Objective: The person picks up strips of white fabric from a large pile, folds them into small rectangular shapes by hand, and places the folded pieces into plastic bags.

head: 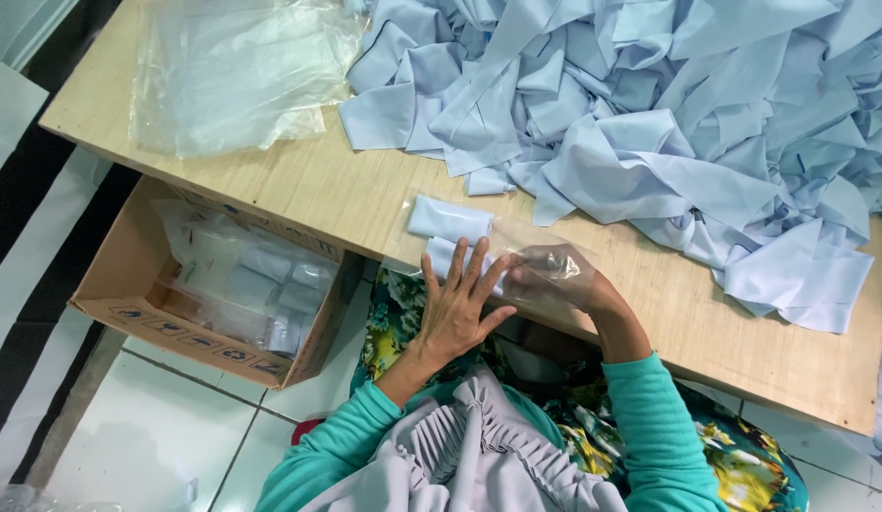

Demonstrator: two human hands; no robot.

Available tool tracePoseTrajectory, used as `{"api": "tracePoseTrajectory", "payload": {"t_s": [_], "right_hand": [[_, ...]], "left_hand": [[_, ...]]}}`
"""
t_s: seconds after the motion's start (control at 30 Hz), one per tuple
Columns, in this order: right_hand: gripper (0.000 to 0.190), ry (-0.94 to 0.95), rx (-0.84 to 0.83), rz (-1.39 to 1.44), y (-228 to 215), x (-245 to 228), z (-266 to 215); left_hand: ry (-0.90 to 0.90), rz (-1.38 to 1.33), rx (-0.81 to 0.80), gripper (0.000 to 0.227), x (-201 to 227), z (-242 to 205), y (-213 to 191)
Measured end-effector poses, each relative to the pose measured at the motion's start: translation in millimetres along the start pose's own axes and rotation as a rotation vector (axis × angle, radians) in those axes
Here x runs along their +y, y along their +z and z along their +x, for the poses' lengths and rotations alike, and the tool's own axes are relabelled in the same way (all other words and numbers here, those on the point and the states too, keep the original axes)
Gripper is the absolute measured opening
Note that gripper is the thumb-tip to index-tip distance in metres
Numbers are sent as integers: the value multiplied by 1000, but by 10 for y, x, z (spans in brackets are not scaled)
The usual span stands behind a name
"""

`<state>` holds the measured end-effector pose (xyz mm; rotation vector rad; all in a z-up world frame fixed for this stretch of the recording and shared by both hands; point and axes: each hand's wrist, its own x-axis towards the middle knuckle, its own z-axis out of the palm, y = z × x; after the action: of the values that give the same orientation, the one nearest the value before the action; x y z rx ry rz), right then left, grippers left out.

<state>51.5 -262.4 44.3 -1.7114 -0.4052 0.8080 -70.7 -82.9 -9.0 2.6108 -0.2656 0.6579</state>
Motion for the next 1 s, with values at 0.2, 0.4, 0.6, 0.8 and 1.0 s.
{"api": "tracePoseTrajectory", "payload": {"t_s": [0.2,0.4,0.6,0.8,1.0], "right_hand": [[42,-100,-105,-83,-43,21,-6],[26,-103,-114,161,-87,81,64],[29,-179,-224,-95,-159,271,118],[39,-224,-337,-120,-174,734,302],[66,-298,-401,-265,-172,1110,549]], "left_hand": [[24,38,-6,69,-14,-33,37],[29,35,28,77,-115,-108,167],[30,15,32,82,-113,-87,135],[37,-2,69,80,-140,-59,93],[46,-42,104,80,-159,-61,147]]}}
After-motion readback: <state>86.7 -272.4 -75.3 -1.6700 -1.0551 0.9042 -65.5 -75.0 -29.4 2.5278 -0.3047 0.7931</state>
